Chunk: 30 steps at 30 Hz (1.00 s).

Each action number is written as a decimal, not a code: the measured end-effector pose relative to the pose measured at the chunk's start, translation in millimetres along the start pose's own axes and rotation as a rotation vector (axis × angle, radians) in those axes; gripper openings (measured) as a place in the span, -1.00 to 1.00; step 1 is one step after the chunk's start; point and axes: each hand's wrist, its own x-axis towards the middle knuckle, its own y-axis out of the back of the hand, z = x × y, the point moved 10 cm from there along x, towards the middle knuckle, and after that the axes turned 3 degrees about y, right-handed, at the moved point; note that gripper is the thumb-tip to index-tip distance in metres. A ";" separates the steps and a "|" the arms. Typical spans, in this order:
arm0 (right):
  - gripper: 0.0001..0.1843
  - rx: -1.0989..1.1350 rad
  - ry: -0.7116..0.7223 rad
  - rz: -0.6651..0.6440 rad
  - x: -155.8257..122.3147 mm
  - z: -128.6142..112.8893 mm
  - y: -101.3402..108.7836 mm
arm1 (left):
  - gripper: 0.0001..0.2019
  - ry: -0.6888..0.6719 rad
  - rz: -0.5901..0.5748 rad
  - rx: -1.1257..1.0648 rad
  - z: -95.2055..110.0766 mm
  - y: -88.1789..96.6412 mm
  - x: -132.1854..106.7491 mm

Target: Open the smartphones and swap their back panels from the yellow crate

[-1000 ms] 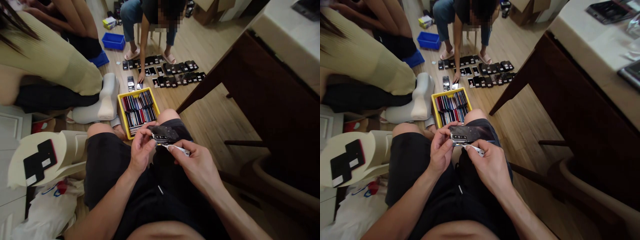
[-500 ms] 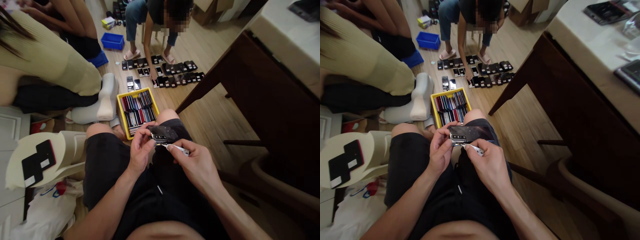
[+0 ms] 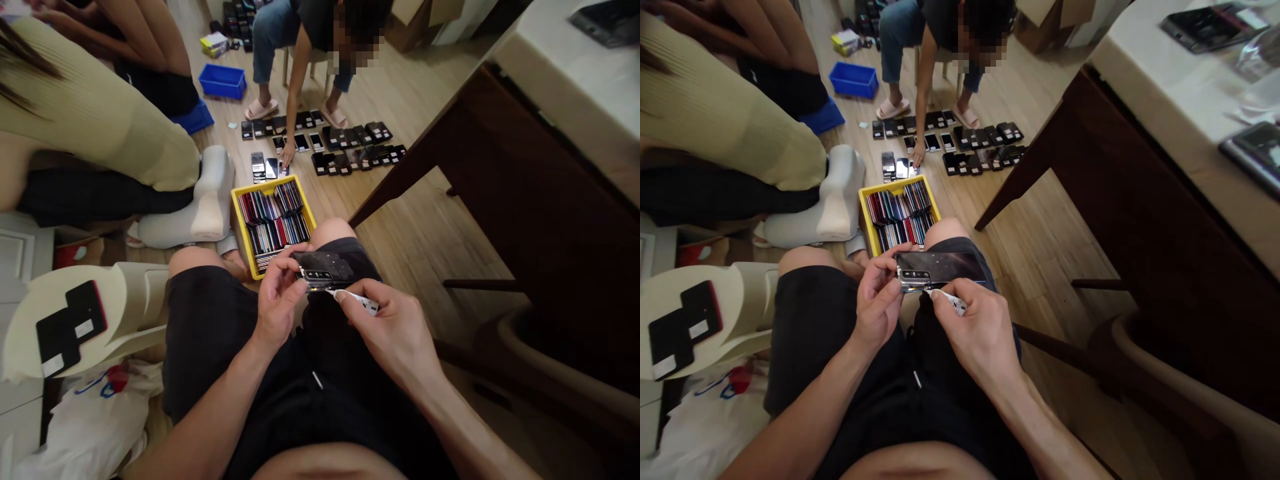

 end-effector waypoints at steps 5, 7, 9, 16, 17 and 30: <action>-0.66 -0.096 0.099 0.034 -1.1 -9.3 2.0 | -0.85 -0.002 -0.009 -0.016 -0.9 -0.6 -0.7; -0.66 -0.128 0.122 0.041 -1.8 -10.4 3.3 | -0.84 0.002 0.000 -0.015 -1.4 0.0 -0.7; -0.67 -0.139 0.122 0.055 -2.9 -8.7 7.1 | -0.83 0.010 0.010 -0.017 -1.8 0.6 -0.5; -0.62 -0.090 -0.044 0.074 -7.5 21.2 26.6 | -0.79 0.038 0.038 -0.067 -2.6 2.3 1.1; -0.61 -0.091 -0.067 0.072 -8.0 25.9 28.3 | -0.79 0.041 0.039 -0.068 -2.8 2.3 1.3; -0.60 -0.035 -0.091 0.070 -3.6 32.5 24.8 | -0.80 0.053 0.054 -0.073 -1.9 0.3 1.9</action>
